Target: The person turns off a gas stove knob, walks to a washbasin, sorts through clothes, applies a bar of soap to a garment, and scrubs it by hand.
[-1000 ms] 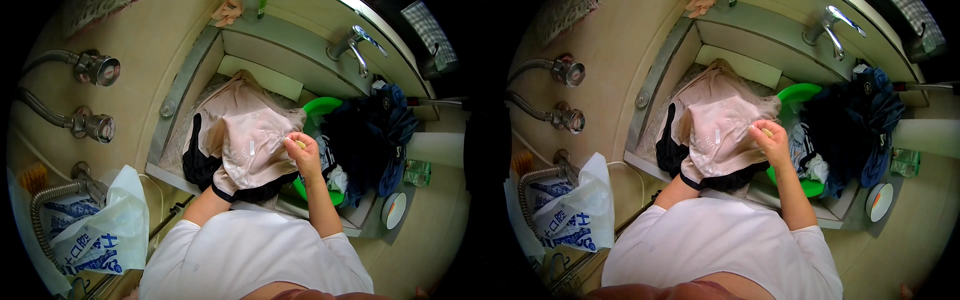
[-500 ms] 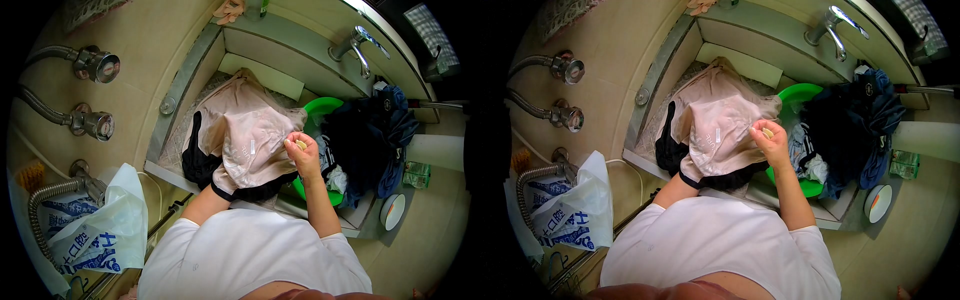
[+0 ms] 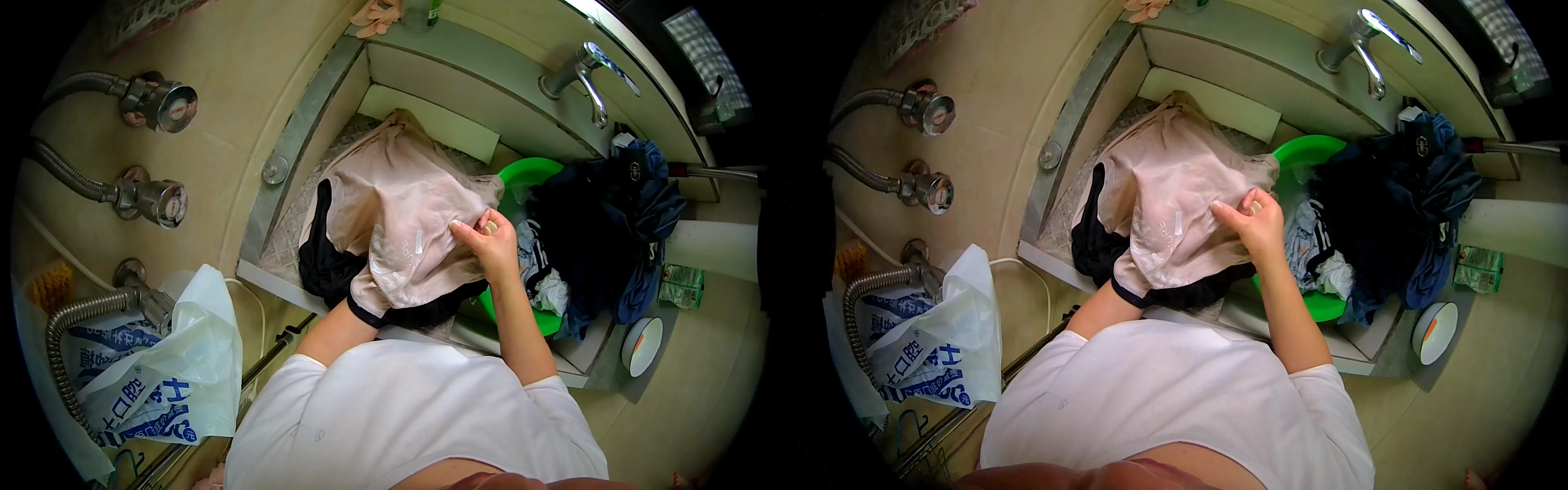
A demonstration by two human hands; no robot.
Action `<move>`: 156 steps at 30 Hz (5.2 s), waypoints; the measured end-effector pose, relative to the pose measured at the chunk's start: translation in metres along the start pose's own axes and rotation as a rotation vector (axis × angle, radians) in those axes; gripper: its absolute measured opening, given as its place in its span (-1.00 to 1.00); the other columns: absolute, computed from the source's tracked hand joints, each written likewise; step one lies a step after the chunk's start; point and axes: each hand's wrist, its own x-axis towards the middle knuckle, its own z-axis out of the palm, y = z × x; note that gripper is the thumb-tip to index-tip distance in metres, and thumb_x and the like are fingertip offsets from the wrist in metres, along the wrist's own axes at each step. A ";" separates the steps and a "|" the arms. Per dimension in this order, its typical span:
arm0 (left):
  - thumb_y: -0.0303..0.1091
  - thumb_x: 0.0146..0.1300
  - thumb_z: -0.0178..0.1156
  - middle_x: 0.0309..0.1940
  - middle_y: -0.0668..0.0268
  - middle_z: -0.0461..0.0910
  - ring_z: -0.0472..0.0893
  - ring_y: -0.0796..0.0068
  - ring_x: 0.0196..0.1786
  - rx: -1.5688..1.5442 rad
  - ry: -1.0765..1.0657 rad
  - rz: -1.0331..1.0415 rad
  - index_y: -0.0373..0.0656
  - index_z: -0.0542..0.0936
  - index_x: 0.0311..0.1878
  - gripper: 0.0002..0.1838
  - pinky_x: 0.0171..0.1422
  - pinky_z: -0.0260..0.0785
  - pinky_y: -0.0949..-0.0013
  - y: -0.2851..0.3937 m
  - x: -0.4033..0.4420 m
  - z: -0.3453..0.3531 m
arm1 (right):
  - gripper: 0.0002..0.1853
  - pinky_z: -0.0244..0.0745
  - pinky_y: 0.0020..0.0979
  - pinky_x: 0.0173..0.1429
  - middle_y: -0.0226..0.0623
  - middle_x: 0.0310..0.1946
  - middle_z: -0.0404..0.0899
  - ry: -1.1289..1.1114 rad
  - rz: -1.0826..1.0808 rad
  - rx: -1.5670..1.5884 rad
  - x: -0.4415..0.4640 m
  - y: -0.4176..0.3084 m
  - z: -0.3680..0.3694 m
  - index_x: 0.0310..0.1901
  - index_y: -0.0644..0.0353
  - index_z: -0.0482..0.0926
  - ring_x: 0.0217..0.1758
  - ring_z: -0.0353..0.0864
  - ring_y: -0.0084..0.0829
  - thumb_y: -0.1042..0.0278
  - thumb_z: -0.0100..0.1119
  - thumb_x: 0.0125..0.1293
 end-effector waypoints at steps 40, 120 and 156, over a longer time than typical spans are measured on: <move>-0.50 0.07 0.20 -0.18 0.26 0.49 0.50 0.43 -0.15 -0.037 -0.104 0.016 -0.28 0.39 0.03 -0.59 -0.03 0.39 0.44 -0.003 0.000 0.000 | -0.76 -0.02 -0.75 -0.70 -0.61 -0.63 0.25 -0.203 0.633 0.448 0.005 -0.002 -0.016 -0.49 0.04 0.31 -0.64 0.22 -0.74 0.52 0.23 0.07; -0.15 0.40 -0.17 -0.03 0.33 0.42 0.46 0.53 -0.06 -0.678 0.120 -0.476 -0.22 0.32 0.19 -0.58 0.04 0.33 0.47 -0.045 -0.050 0.010 | -0.73 0.36 -0.49 -0.32 -0.29 -0.60 0.49 -0.608 -0.297 -0.617 -0.035 -0.017 0.016 -0.43 0.33 0.53 -0.48 0.44 -0.54 0.25 0.31 0.07; 0.08 0.25 -0.01 -0.37 0.30 0.35 0.28 0.34 -0.25 -0.828 -0.506 0.343 -0.08 0.53 -0.14 -0.58 0.24 0.01 -0.05 0.207 -0.053 0.008 | -0.96 0.30 -0.66 -0.31 -0.57 -0.49 0.47 -0.332 0.073 0.005 -0.039 0.008 -0.038 -0.42 0.25 0.54 -0.40 0.39 -0.74 0.49 0.17 0.13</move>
